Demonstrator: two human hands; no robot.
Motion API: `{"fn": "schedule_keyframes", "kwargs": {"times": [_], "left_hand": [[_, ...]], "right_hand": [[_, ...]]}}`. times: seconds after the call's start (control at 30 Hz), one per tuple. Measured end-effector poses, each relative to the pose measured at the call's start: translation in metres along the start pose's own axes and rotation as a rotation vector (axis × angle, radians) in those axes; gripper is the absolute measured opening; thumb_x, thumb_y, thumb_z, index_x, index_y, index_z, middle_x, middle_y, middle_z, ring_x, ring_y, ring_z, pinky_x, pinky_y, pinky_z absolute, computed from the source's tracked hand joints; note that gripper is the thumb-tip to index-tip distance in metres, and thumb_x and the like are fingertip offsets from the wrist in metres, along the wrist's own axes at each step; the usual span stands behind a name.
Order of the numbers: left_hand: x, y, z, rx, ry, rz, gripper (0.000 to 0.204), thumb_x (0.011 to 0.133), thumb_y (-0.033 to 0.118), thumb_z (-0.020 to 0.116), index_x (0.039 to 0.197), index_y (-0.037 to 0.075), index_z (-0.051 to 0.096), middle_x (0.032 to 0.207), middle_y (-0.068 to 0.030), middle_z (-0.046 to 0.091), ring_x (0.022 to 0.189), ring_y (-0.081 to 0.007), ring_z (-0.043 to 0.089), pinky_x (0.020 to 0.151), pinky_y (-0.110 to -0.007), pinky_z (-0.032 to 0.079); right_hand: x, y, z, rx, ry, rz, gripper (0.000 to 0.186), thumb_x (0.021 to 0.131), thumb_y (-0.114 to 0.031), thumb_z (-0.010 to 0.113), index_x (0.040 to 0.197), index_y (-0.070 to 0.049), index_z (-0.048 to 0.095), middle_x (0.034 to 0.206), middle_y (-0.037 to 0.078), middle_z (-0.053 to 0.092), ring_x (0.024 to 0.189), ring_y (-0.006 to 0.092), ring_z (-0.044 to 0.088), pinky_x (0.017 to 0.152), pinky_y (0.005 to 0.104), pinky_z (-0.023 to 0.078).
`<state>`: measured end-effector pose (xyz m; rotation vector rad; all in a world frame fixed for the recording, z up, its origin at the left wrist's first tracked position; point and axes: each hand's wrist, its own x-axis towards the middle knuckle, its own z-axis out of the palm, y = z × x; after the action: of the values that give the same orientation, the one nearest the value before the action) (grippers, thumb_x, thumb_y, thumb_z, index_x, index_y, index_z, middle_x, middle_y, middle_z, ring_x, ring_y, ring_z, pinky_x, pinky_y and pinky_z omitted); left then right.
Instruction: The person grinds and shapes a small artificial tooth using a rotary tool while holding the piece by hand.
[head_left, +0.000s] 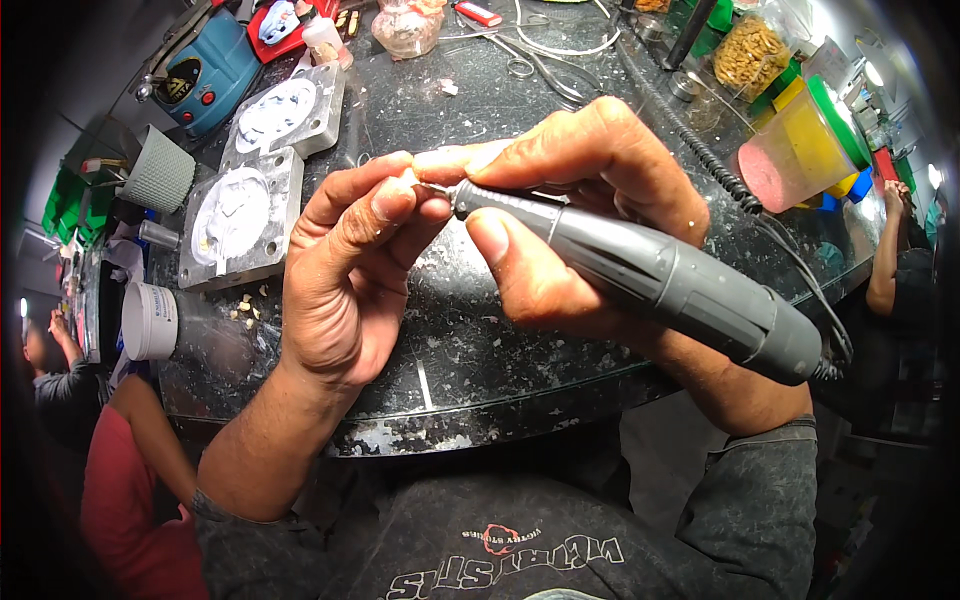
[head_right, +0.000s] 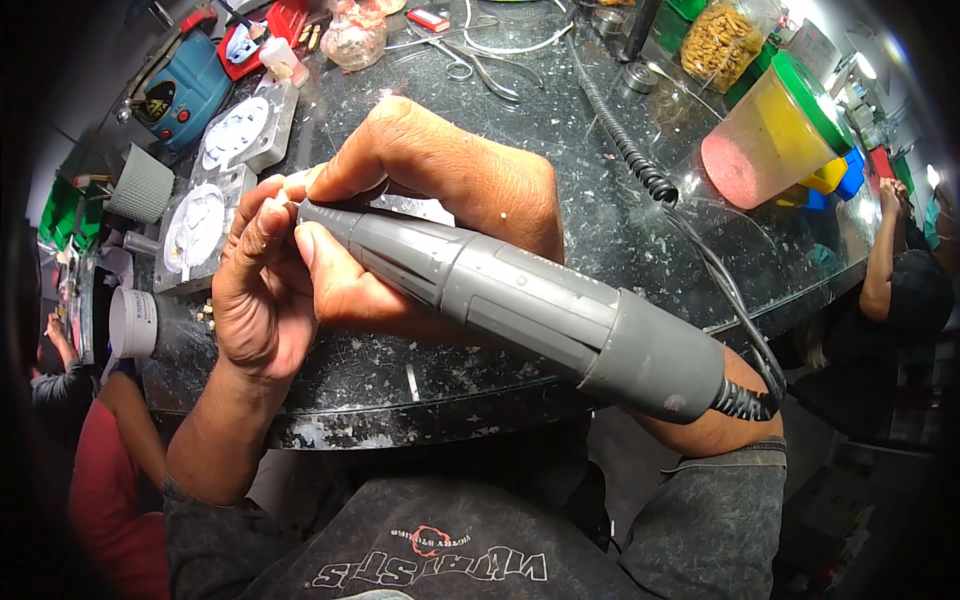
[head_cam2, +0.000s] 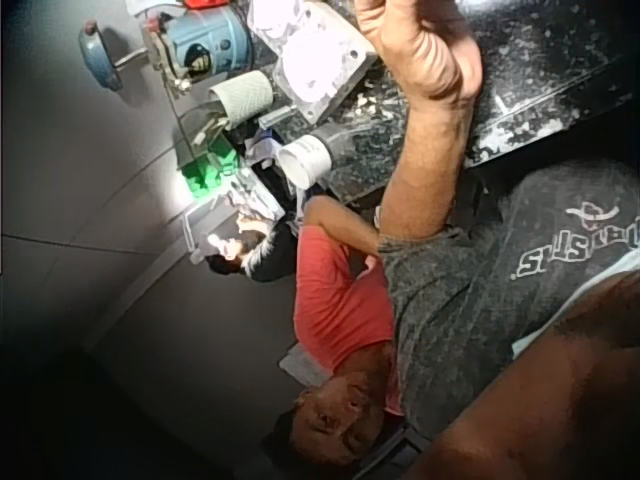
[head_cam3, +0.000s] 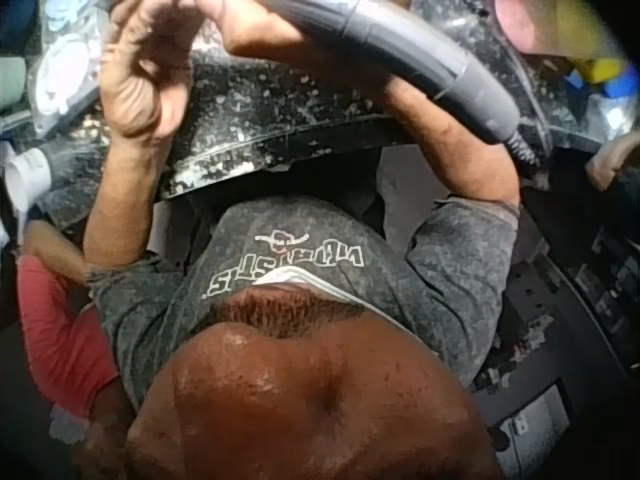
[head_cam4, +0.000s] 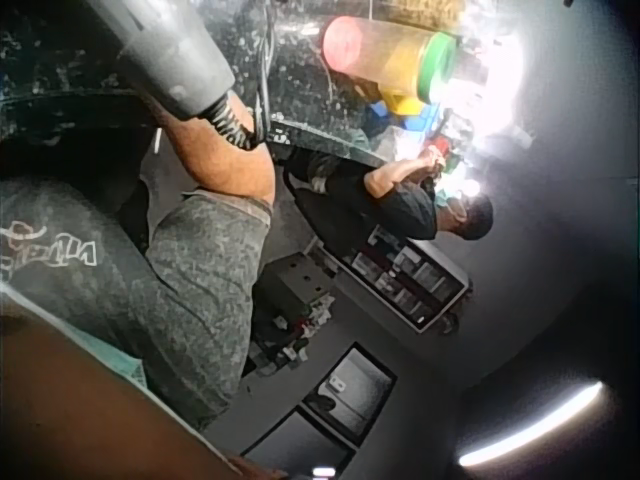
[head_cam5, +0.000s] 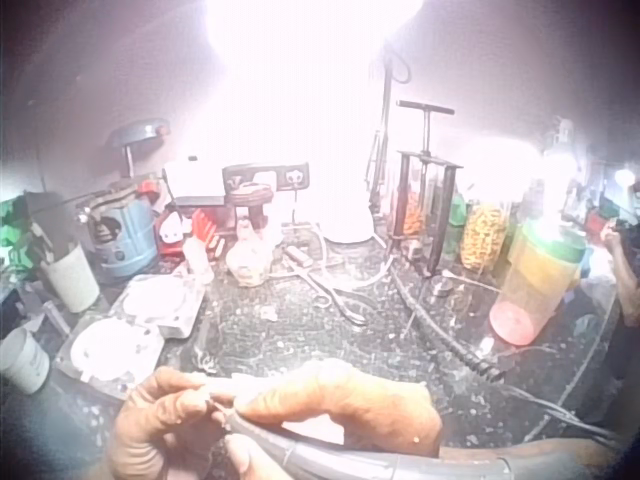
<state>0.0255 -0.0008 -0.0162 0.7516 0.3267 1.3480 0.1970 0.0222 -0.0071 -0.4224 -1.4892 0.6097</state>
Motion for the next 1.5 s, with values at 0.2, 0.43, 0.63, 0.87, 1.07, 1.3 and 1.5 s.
{"fn": "schedule_keyframes", "kwargs": {"times": [0.2, 0.43, 0.63, 0.87, 1.07, 1.3, 1.5], "left_hand": [[-0.0002, -0.0012, 0.0005, -0.009, 0.015, -0.003, 0.022, 0.091, 0.002, 0.061, 0.113, 0.000, 0.064, 0.109, -0.0215, 0.067, 0.098, -0.0241, 0.069, 0.093, -0.034, 0.056], [-0.0009, -0.0014, 0.0016, -0.027, 0.034, -0.014, 0.022, 0.091, 0.002, 0.061, 0.113, -0.001, 0.065, 0.108, -0.0211, 0.068, 0.097, -0.0240, 0.069, 0.093, -0.034, 0.056], [-0.0015, -0.0010, 0.0020, -0.029, 0.049, -0.023, 0.023, 0.091, 0.003, 0.062, 0.113, -0.001, 0.065, 0.107, -0.0201, 0.068, 0.097, -0.0237, 0.069, 0.093, -0.034, 0.056], [-0.0025, -0.0004, 0.0016, -0.068, 0.047, -0.050, 0.022, 0.091, 0.004, 0.062, 0.113, -0.001, 0.065, 0.104, -0.0169, 0.069, 0.096, -0.0234, 0.069, 0.094, -0.035, 0.055], [-0.0025, -0.0009, 0.0018, -0.085, 0.055, -0.063, 0.022, 0.091, 0.004, 0.062, 0.113, -0.001, 0.065, 0.103, -0.0162, 0.069, 0.096, -0.0232, 0.069, 0.094, -0.035, 0.055], [-0.0028, -0.0023, 0.0023, -0.068, 0.078, -0.047, 0.022, 0.091, 0.004, 0.062, 0.112, 0.000, 0.065, 0.102, -0.0155, 0.070, 0.096, -0.0225, 0.069, 0.094, -0.035, 0.055], [-0.0028, -0.0026, 0.0027, -0.069, 0.085, -0.052, 0.022, 0.091, 0.004, 0.063, 0.112, 0.000, 0.065, 0.101, -0.0152, 0.070, 0.095, -0.0224, 0.069, 0.094, -0.035, 0.055]], "right_hand": [[-0.0006, 0.0011, -0.0008, 0.002, 0.006, -0.003, 0.023, 0.067, -0.004, 0.077, 0.085, -0.001, 0.064, 0.078, 0.008, 0.067, 0.072, 0.0101, 0.068, 0.065, 0.0227, 0.053], [-0.0005, 0.0001, -0.0004, 0.016, -0.005, 0.006, 0.023, 0.068, -0.002, 0.076, 0.087, 0.000, 0.063, 0.080, 0.009, 0.068, 0.077, 0.0114, 0.069, 0.069, 0.0235, 0.055], [-0.0003, -0.0008, -0.0008, 0.038, -0.015, 0.021, 0.022, 0.069, -0.003, 0.076, 0.088, 0.000, 0.064, 0.081, 0.009, 0.068, 0.077, 0.0111, 0.069, 0.069, 0.0236, 0.055], [-0.0015, 0.0005, -0.0005, 0.014, -0.001, 0.027, 0.021, 0.070, -0.007, 0.077, 0.087, -0.001, 0.065, 0.079, 0.008, 0.068, 0.074, 0.0114, 0.069, 0.065, 0.0235, 0.054], [-0.0013, 0.0010, 0.0001, 0.024, 0.006, 0.030, 0.022, 0.070, -0.008, 0.077, 0.087, -0.002, 0.065, 0.079, 0.008, 0.069, 0.072, 0.0115, 0.069, 0.065, 0.0235, 0.054], [-0.0016, 0.0006, -0.0010, 0.022, -0.001, 0.033, 0.021, 0.070, -0.008, 0.077, 0.087, -0.002, 0.065, 0.080, 0.008, 0.069, 0.073, 0.0113, 0.069, 0.065, 0.0233, 0.053], [-0.0008, 0.0010, 0.0005, 0.052, -0.003, 0.023, 0.021, 0.071, -0.005, 0.076, 0.087, -0.001, 0.065, 0.081, 0.009, 0.069, 0.076, 0.0125, 0.070, 0.068, 0.0240, 0.055]]}}
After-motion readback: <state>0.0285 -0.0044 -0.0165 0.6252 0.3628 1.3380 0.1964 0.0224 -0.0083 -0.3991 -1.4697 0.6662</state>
